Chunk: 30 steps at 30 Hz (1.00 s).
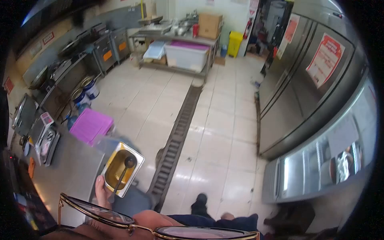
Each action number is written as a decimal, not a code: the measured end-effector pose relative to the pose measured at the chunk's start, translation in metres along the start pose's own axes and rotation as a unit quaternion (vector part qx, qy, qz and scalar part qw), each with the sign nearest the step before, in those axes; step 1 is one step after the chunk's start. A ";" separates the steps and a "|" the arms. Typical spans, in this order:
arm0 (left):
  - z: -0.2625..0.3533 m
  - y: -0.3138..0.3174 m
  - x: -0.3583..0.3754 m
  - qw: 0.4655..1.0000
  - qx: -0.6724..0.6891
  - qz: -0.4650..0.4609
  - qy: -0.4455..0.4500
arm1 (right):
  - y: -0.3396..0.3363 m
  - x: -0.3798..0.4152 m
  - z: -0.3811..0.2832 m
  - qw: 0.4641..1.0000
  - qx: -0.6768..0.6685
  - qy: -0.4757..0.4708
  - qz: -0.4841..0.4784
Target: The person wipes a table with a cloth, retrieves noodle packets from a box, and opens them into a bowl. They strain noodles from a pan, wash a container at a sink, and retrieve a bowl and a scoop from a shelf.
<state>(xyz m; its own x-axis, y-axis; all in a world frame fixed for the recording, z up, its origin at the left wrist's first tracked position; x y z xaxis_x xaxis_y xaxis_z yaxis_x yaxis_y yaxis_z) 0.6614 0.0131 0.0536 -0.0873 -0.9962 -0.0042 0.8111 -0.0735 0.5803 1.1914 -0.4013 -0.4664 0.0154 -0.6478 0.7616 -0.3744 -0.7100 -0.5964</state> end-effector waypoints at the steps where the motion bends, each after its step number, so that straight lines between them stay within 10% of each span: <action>1: -0.018 0.036 -0.016 1.000 -0.002 0.017 0.011 | -0.039 0.034 0.040 0.997 -0.042 0.062 0.001; 10: -0.186 0.265 -0.167 0.990 -0.023 0.066 -0.127 | -0.367 0.006 0.287 0.898 -0.263 0.250 0.249; 16: -0.306 0.370 -0.323 0.987 -0.032 -0.014 -0.156 | -0.534 -0.026 0.309 0.849 -0.364 0.239 0.299; 18: -0.346 0.427 -0.380 0.983 -0.036 -0.032 -0.179 | -0.515 -0.061 0.352 0.851 -0.386 0.184 0.304; 20: -0.385 0.491 -0.437 0.972 -0.076 -0.094 -0.199 | -0.431 -0.097 0.406 0.885 -0.300 0.333 0.127; 30: -0.563 0.753 -0.686 0.949 -0.070 -0.148 -0.269 | -0.640 -0.155 0.481 0.840 -0.406 0.339 0.123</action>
<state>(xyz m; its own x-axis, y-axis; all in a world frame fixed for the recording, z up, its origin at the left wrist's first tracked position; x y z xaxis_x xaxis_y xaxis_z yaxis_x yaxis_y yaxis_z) 1.6573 0.6145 0.0350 -0.5753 -0.7656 0.2879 0.7705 -0.3891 0.5049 1.8742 0.0202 -0.3246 -0.5830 -0.2460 0.7743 -0.8021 0.0224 -0.5968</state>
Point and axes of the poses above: each hand's wrist, its own x-axis away from the middle knuckle, its own y-axis out of the palm, z = x × y, the point moved 10 cm from there along -x, towards the middle knuckle, and after that the axes turned 2 degrees about x, right-handed, at the moved point
